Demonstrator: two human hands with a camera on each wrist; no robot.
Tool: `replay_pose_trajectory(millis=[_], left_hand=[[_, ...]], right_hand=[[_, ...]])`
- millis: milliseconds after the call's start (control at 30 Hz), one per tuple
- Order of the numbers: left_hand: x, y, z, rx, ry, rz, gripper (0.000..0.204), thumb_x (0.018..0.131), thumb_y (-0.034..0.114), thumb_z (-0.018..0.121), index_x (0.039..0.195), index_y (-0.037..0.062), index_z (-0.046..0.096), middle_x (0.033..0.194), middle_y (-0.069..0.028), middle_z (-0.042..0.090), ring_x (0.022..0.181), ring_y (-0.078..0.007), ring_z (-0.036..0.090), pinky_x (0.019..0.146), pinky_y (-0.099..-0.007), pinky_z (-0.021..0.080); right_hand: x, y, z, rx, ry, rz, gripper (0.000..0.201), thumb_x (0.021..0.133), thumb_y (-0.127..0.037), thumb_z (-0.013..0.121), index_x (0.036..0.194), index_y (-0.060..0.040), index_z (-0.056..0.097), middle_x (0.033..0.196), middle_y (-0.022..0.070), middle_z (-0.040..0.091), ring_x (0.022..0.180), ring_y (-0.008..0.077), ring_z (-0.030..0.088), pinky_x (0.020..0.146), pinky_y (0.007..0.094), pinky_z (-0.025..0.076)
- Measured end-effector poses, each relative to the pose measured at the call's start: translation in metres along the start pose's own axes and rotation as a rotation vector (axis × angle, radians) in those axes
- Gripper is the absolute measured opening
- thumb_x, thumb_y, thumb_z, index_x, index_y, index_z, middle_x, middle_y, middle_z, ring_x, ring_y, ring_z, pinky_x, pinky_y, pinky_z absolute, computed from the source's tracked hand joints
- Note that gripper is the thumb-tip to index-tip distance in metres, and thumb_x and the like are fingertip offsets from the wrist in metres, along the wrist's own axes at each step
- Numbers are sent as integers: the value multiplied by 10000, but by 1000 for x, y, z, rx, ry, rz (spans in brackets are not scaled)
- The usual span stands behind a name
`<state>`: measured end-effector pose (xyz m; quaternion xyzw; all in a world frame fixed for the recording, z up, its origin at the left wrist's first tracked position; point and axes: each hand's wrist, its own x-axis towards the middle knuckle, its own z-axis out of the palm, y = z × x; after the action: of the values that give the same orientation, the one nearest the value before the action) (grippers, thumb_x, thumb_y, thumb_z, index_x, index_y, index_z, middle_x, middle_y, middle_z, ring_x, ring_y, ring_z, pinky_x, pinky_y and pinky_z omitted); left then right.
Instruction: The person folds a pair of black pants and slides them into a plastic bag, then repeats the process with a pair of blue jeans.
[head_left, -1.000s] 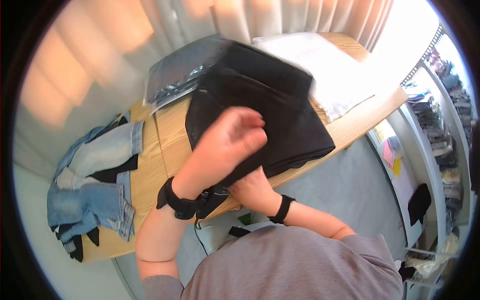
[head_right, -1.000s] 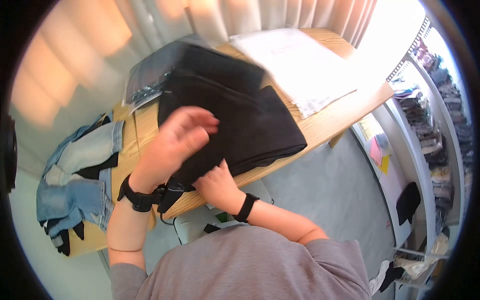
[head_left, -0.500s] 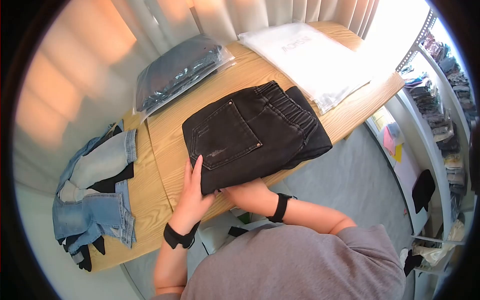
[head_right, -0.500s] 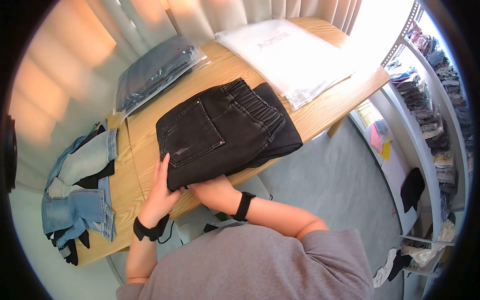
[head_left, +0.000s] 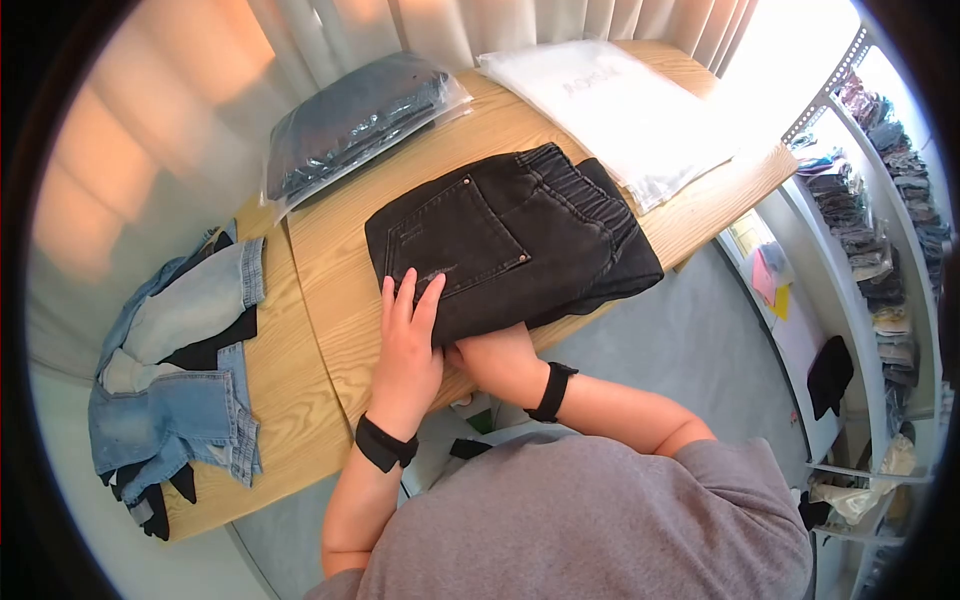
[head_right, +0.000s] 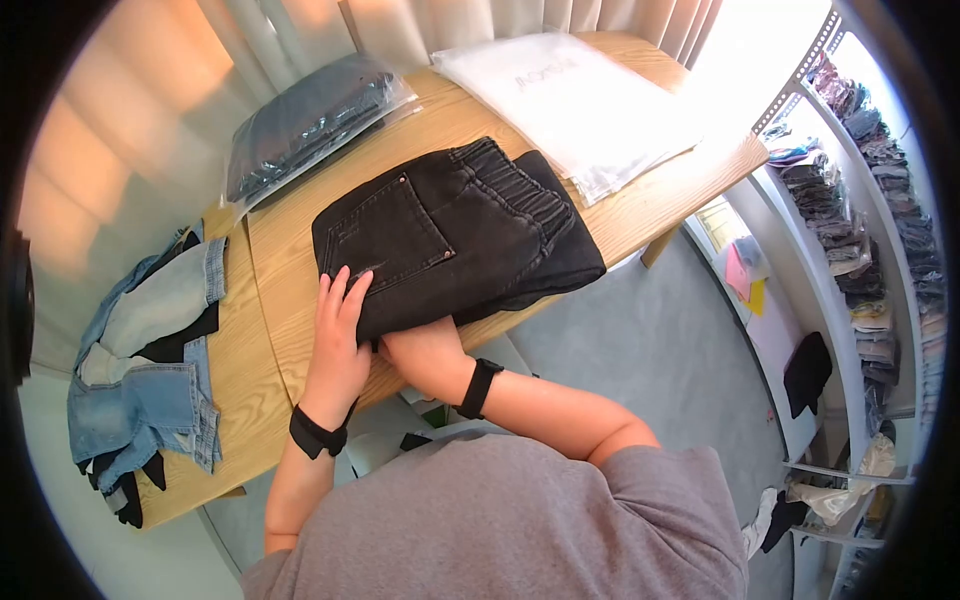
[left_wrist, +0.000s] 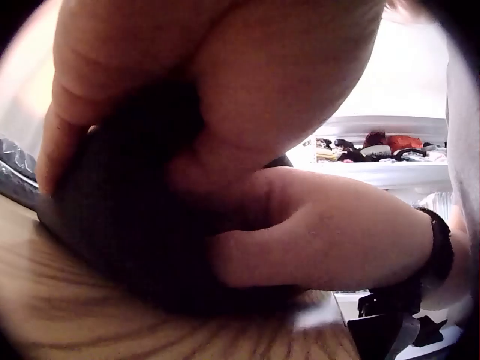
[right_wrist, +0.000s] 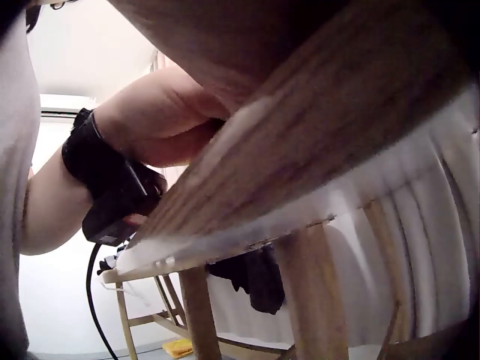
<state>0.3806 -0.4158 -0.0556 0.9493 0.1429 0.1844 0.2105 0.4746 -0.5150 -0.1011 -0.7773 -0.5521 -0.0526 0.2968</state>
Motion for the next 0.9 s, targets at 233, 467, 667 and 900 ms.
replay_pose_trajectory(millis=[233,467,667,900], left_hand=[[1,-1,8,22,44,-9,744,676,-189,454,1353,115,391,1394,-213,318,1315,-465,231,1076,-484,272],[0,2,14,2,51,-13,751,671,-197,451,1351,114,393,1389,-214,321,1308,-461,246,1077,-477,271],[1,-4,11,-27,35,-16,755,668,-206,439,1350,116,395,1386,-216,323,1307,-460,255,1078,-470,277],[-18,-34,-21,-42,-22,-138,793,618,-232,475,1310,155,454,1405,-212,327,1308,-438,287,1088,-438,286]], right_hand=[[1,14,-1,-190,254,-96,311,689,-127,619,995,-90,656,1011,116,630,922,305,609,784,420,484],[-5,20,-12,-189,117,15,228,680,-124,617,897,-98,683,899,79,651,830,266,639,740,381,495],[-2,27,-13,-260,178,-42,314,707,-101,582,1011,-77,655,1023,103,625,964,288,599,807,402,484],[-1,3,-1,-275,87,-39,335,721,-111,583,1044,-50,647,1094,147,606,1039,333,569,890,429,440]])
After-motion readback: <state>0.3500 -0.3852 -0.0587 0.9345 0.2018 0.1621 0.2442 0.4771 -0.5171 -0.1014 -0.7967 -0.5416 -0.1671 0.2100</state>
